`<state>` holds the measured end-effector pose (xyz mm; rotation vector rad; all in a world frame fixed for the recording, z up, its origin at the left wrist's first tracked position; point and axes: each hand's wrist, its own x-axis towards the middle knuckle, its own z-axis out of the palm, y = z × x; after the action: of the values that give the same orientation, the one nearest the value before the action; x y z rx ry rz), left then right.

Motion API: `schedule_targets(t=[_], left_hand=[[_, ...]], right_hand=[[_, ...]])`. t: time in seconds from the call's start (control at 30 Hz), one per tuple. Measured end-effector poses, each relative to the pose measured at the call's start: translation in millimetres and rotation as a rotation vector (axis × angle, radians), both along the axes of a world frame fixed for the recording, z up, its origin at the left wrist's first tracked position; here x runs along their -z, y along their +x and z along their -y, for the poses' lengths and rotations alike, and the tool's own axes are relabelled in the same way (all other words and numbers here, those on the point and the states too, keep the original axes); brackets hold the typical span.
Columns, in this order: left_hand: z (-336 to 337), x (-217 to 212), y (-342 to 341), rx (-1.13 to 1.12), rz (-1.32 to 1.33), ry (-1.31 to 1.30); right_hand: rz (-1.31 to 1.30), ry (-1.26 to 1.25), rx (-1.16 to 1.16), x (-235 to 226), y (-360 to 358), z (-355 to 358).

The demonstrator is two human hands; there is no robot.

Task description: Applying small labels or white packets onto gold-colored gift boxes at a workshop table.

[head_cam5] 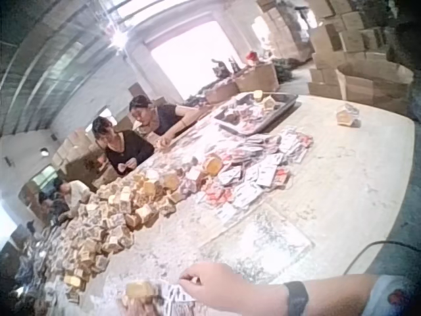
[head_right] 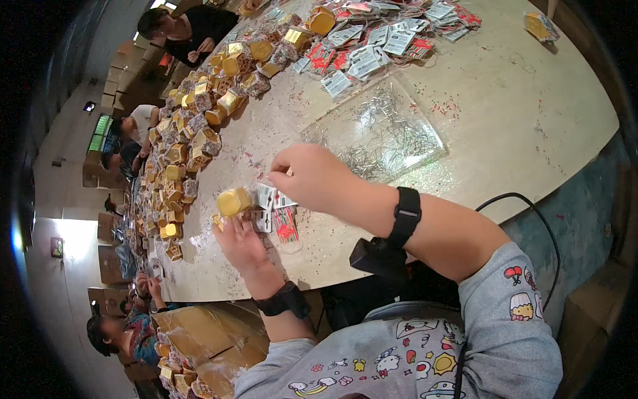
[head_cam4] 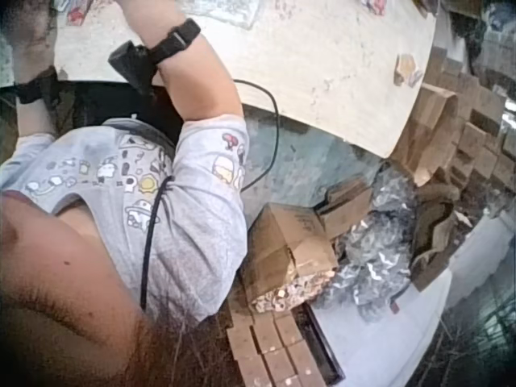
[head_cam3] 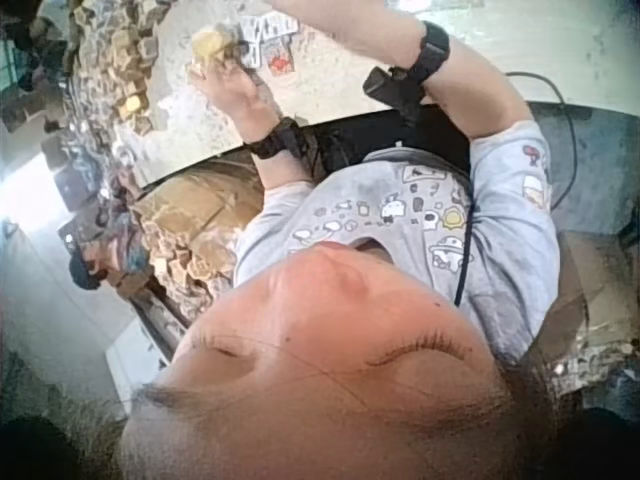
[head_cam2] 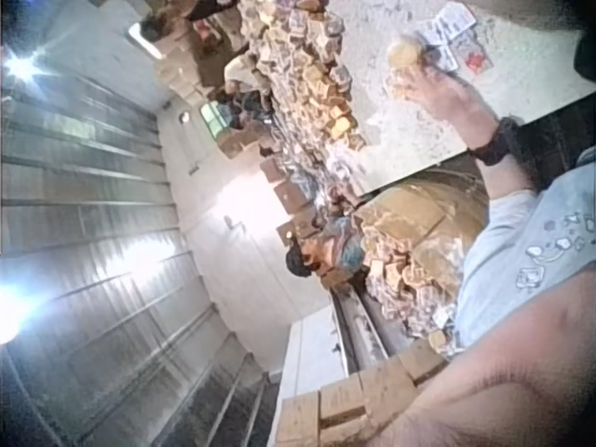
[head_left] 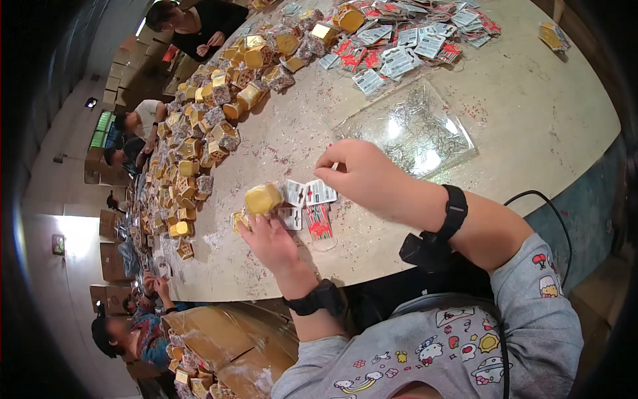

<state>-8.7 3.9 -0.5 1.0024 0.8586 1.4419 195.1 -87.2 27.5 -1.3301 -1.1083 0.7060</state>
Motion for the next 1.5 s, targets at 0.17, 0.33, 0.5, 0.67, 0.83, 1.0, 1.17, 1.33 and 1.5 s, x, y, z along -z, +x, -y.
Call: schedule_targets(t=[0.17, 0.33, 0.5, 0.67, 0.83, 1.0, 1.17, 1.33, 1.5], left_hand=[[9.0, -2.4, 4.6, -0.080, -0.290, 0.201], [33.2, -9.4, -17.2, 0.238, -0.914, 0.417], [66.1, -12.2, -34.4, 0.395, -1.324, 0.757], [71.6, -3.8, -47.7, 0.375, -1.361, 0.727], [69.3, -5.0, -36.6, 0.308, -1.227, 0.745], [66.8, -5.0, -27.0, 0.355, -0.952, 0.447], [69.6, 17.7, -3.0, 0.350, -0.475, 0.138], [68.4, 22.4, -5.0, 0.326, -0.643, 0.379], [70.1, 20.4, -11.7, 0.391, -0.448, 0.275]], right_hand=[[0.549, -0.010, 0.151, 13.0, 20.6, -6.9], [0.871, -0.279, 0.138, 16.7, 33.0, -0.5], [0.906, -0.463, -0.010, 14.9, 32.4, -1.3], [0.900, -0.447, -0.026, 19.5, 29.6, -5.3], [0.751, -0.411, 0.009, 22.8, 35.0, -10.1], [0.534, -0.328, 0.098, 13.2, 43.5, -11.6], [0.337, -0.163, 0.217, 11.9, 49.6, -12.4], [0.159, -0.130, 0.189, 17.6, 54.8, -16.1], [0.078, -0.126, 0.165, 27.1, 56.3, -21.3]])
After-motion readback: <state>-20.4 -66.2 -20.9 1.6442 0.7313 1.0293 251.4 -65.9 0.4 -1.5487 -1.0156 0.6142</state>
